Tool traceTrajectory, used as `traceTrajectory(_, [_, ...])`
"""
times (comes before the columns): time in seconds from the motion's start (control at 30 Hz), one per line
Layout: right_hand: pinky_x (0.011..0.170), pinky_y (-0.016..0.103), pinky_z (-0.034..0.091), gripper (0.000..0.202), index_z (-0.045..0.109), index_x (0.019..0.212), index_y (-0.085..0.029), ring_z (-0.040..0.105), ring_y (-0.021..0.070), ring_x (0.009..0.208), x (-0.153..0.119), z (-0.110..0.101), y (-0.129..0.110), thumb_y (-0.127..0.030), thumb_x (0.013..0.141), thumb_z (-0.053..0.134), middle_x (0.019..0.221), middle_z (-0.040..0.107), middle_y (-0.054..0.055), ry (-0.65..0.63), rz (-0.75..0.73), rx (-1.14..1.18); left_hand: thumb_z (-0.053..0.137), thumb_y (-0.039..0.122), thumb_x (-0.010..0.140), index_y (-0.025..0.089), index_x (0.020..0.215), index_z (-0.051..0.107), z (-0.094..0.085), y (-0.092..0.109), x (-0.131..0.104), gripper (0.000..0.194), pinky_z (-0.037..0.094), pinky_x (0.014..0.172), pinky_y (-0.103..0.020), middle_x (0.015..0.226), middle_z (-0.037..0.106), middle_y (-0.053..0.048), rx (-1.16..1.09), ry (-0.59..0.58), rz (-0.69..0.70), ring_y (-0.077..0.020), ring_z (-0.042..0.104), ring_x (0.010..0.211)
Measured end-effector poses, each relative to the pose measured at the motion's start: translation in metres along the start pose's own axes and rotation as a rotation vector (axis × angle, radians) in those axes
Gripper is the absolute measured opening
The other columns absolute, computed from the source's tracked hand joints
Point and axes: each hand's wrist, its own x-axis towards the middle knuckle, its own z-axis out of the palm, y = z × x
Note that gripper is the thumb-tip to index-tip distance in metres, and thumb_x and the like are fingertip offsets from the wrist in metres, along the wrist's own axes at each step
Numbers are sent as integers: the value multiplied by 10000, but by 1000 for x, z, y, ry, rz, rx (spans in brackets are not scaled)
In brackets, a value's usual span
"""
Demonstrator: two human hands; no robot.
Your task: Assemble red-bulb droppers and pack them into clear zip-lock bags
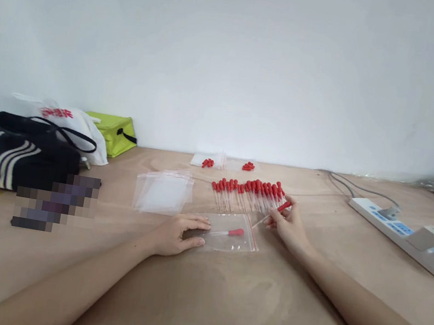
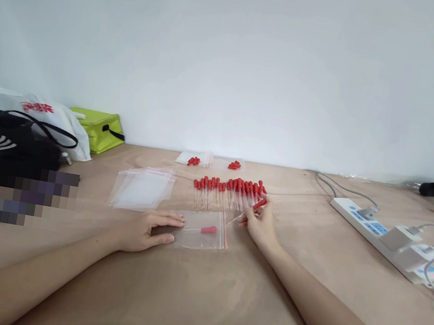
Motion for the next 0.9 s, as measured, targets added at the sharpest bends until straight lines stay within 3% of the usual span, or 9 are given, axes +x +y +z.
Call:
traceTrajectory(0.2, [608,330,514,331,407,903,-228,586,137,562,-12,16,4,-418,675,553,660,550,-16,-103,80,208,520,337,789,211,1123,535,-1,3,-1,358,372,936,-347,1209,483,-75,40,47,9,-209,472,1086])
traceTrajectory(0.33, [504,272,455,335,522,809,-187,504,105,493,-18,15,2,-464,632,585,584,520,-22,-207,43,26,516,346,792,215,1147,509,-1,3,-1,378,371,935,-341,1194,485,-69,44,40,15,-205,467,1082])
traceTrajectory(0.47, [449,229,389,318,529,794,-183,440,75,457,-20,15,5,-417,607,635,590,517,-41,-290,-35,-34,505,344,802,222,1153,507,-1,4,0,372,374,934,-339,1193,500,-63,35,22,13,-203,474,1083])
traceTrajectory(0.63, [446,223,353,176,575,689,-171,433,88,476,-19,20,9,-347,681,584,580,533,-17,-381,-173,-264,516,342,795,209,1145,519,0,3,1,374,363,948,-347,1195,516,-66,34,22,5,-207,466,1105])
traceTrajectory(0.73, [507,242,382,206,618,652,-176,483,115,543,-15,18,5,-311,748,495,623,561,11,-430,-315,-444,520,347,792,204,1134,532,2,1,2,370,363,950,-349,1202,512,-73,36,21,-6,-204,468,1107])
traceTrajectory(0.8, [540,246,394,225,617,640,-180,509,127,572,-6,14,1,-288,762,462,637,581,16,-385,-359,-549,524,344,791,200,1120,546,2,0,2,360,371,944,-340,1198,515,-76,26,21,0,-198,478,1097])
traceTrajectory(0.9, [594,247,406,139,597,699,-170,538,138,612,16,12,-6,-238,734,481,691,618,28,-192,-349,-735,533,331,785,192,1085,579,3,-1,2,333,383,933,-329,1182,528,-80,3,28,11,-195,495,1079])
